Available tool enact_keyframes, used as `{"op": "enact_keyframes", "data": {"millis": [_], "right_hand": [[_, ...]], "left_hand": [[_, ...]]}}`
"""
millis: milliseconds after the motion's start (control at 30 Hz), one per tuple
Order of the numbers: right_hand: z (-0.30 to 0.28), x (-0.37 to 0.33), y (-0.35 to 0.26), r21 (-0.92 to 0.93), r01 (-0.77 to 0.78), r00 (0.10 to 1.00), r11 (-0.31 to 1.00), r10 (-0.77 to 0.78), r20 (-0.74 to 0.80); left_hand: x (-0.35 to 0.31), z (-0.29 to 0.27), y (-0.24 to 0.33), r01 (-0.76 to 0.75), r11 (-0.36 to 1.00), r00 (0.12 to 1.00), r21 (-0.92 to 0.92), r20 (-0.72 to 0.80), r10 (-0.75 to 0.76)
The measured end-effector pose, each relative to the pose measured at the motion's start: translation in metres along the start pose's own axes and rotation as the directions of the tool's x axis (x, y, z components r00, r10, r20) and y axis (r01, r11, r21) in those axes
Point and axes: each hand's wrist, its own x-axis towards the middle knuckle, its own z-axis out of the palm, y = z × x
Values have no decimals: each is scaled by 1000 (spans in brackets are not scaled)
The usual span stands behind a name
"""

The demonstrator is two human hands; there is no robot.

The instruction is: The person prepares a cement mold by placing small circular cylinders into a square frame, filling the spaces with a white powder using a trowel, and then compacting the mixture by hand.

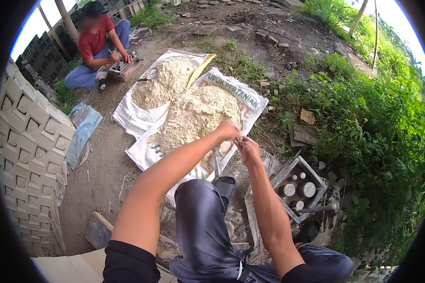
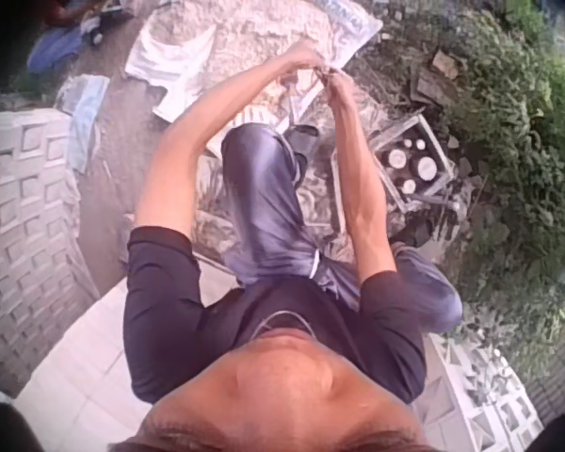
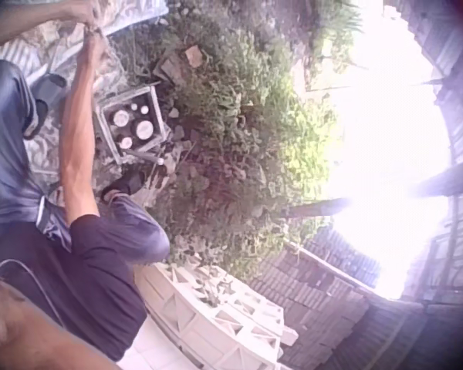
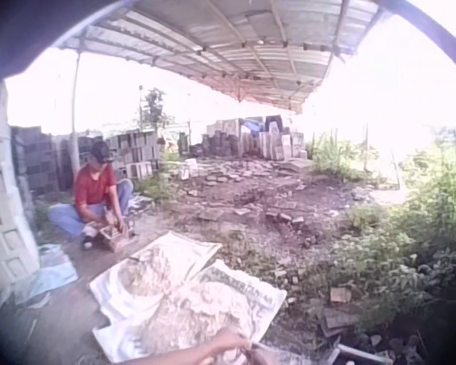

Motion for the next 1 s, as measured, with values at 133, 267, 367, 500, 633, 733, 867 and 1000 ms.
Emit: {"op": "enact_keyframes", "data": {"millis": [133, 267, 367, 500, 633, 733, 867, 1000], "right_hand": [[31, 45, 48, -213, -65, 996, 975, 76, 43], [50, 78, 96, -504, -101, 982, 858, 167, 89], [26, 123, 132, -601, -16, 995, 799, 72, 70], [51, 102, 139, -809, 97, 989, 580, 33, 142], [28, 107, 140, -851, 382, 923, 359, -110, 368], [28, 90, 128, -847, 440, 894, 297, -238, 380], [14, 64, 93, -917, 229, 972, 327, -130, 196], [-33, 49, 61, -844, 412, 884, 342, -375, 280]], "left_hand": [[-2, -19, -85, 143, 972, 983, -187, -84, -160], [-2, -12, -165, 160, 883, 950, -441, -175, -260], [20, 6, -187, 122, 789, 946, -602, -171, -277], [2, 9, -212, 115, 870, 876, -480, -363, -316], [-1, 6, -189, 320, 892, 845, -320, -330, -422], [-2, 1, -193, 213, 949, 865, -232, -407, -294], [-15, -14, -164, 83, 996, 942, 40, -329, -66], [-23, -40, -98, -105, 948, 994, 302, -1, 111]]}}
